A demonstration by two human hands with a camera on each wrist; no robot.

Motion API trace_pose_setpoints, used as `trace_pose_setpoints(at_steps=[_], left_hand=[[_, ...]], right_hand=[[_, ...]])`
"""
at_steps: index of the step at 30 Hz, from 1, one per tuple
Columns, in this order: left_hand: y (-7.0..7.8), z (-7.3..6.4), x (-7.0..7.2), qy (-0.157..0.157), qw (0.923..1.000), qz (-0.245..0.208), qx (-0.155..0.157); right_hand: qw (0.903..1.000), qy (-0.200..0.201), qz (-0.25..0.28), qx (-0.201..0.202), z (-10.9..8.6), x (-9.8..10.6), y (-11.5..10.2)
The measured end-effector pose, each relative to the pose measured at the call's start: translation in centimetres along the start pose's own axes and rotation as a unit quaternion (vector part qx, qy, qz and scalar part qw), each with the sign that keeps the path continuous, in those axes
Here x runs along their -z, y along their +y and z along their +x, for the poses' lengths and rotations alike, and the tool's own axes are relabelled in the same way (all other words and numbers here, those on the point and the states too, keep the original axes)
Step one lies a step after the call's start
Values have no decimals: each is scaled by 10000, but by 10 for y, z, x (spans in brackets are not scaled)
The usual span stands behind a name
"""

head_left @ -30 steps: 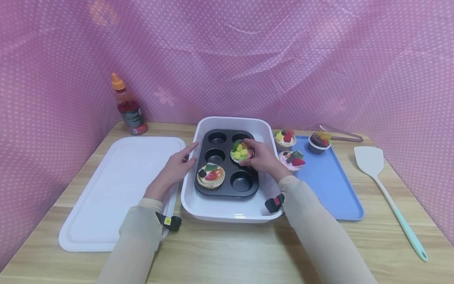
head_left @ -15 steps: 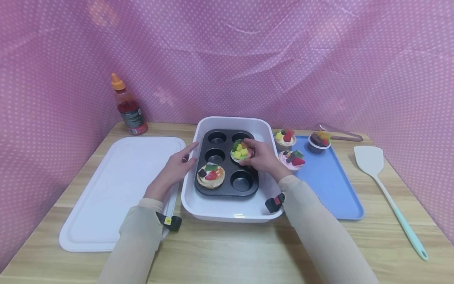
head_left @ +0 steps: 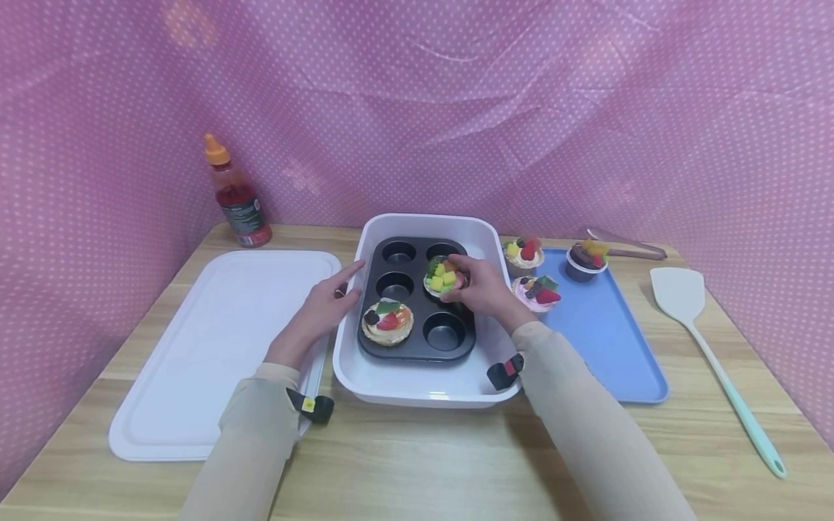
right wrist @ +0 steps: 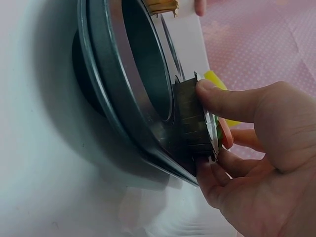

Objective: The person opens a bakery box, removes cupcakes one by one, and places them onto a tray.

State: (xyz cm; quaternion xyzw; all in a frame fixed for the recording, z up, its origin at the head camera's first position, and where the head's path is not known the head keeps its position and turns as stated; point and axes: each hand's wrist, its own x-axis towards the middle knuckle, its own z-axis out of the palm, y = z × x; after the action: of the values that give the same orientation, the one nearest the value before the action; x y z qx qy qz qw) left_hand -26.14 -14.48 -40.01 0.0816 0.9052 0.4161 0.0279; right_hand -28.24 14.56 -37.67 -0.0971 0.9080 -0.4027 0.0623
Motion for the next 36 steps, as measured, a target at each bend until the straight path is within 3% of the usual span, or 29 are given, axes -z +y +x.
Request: trace_pose_setpoints(at_steps=[8,22,36], left_hand=[[0,1,0,-46,10000,-38,19],[-1,-1,3,16,10000,0,6],[-1,-2,-1,28,9999,-88,-123]], right_hand=[[9979,211,589,-172,0,4,-3],[9967,344,696,-229,0,5,-3],[9909,506,1169,-424,-9,14,4]])
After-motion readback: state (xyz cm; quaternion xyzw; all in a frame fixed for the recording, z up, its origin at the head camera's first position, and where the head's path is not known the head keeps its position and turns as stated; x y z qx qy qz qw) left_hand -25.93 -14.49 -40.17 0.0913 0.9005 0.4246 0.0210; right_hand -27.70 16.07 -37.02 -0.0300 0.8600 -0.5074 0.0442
